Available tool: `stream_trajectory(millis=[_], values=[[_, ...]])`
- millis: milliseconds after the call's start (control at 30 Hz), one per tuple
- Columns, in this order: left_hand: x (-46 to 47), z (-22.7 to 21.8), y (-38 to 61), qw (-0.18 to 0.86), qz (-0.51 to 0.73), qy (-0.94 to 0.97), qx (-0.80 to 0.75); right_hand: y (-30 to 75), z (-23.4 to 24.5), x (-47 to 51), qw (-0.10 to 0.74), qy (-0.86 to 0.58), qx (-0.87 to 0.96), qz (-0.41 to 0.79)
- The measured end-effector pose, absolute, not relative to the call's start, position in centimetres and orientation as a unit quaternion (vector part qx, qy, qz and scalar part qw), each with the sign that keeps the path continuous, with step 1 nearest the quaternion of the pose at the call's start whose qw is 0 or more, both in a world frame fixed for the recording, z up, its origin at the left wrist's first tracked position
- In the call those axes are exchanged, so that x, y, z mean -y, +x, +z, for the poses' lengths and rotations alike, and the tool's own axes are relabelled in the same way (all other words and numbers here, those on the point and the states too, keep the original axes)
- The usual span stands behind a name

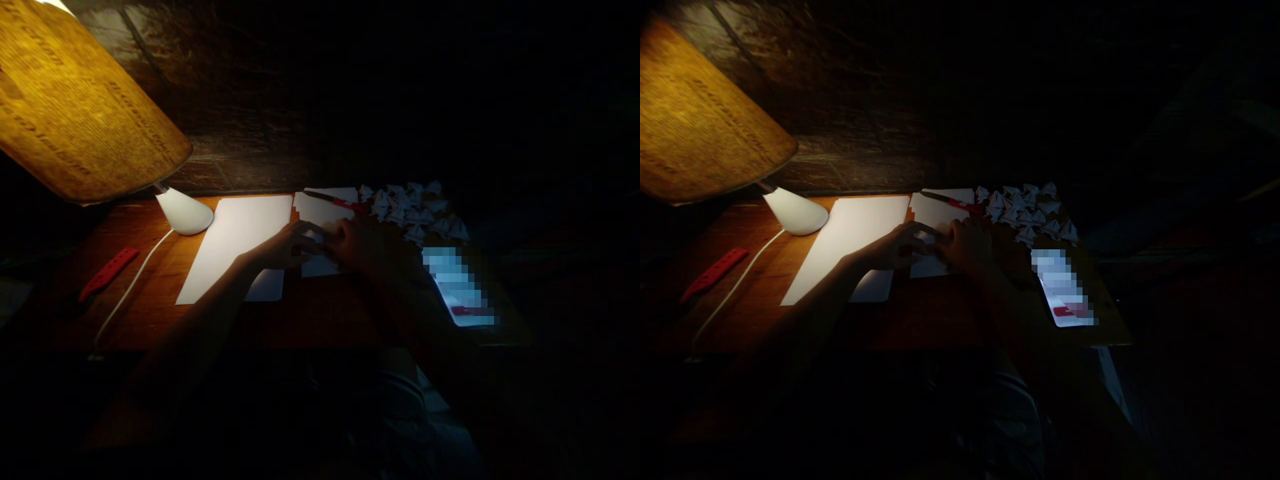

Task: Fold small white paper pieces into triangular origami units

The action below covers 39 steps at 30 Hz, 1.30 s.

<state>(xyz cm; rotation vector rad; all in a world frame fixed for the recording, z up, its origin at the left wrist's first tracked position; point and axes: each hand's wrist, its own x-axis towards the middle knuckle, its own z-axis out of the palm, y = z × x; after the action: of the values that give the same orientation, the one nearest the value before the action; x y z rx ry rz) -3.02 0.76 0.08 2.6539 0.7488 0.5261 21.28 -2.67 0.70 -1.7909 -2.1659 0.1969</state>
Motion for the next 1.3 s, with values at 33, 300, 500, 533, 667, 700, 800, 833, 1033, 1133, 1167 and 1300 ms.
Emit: stream_trajectory(millis=[33,300,500,533,667,700,800,833,1033,1133,1167,1300], values=[[-0.8,0.1,-3.0,0.166,0.183,0.932,-0.264,21.2,0.7,2.7,0.162,-0.627,0.759,0.07],[-0.8,0.3,-3.2,0.167,0.166,0.934,-0.269,21.4,0.6,2.5,0.173,-0.62,0.761,0.085],[-0.8,0.2,-3.3,0.165,0.163,0.936,-0.265,22.0,0.8,2.1,0.159,-0.602,0.776,0.099],[-0.8,0.2,-3.4,0.165,0.162,0.936,-0.266,22.1,0.8,2.1,0.158,-0.6,0.777,0.102],[-0.8,0.1,-3.5,0.171,0.158,0.934,-0.27,22.4,0.8,2.0,0.156,-0.584,0.79,0.104],[-0.8,0.1,-3.5,0.173,0.157,0.933,-0.272,22.4,0.8,2.1,0.153,-0.581,0.794,0.099],[-0.8,0.2,-3.4,0.177,0.155,0.93,-0.281,22.6,1.1,2.3,0.134,-0.573,0.804,0.082],[-0.8,0.3,-3.4,0.177,0.154,0.931,-0.281,22.6,1.2,2.4,0.126,-0.571,0.807,0.077],[-0.5,0.7,-3.2,0.178,0.145,0.933,-0.278,22.9,1.5,2.7,0.104,-0.555,0.823,0.062],[-0.4,0.8,-3.2,0.174,0.144,0.933,-0.279,22.9,1.5,2.7,0.106,-0.556,0.822,0.065],[-0.3,0.8,-3.2,0.172,0.145,0.933,-0.28,22.9,1.4,2.6,0.107,-0.555,0.822,0.067],[-0.1,0.8,-3.0,0.161,0.151,0.937,-0.271,23.0,1.3,2.6,0.119,-0.55,0.824,0.074]])
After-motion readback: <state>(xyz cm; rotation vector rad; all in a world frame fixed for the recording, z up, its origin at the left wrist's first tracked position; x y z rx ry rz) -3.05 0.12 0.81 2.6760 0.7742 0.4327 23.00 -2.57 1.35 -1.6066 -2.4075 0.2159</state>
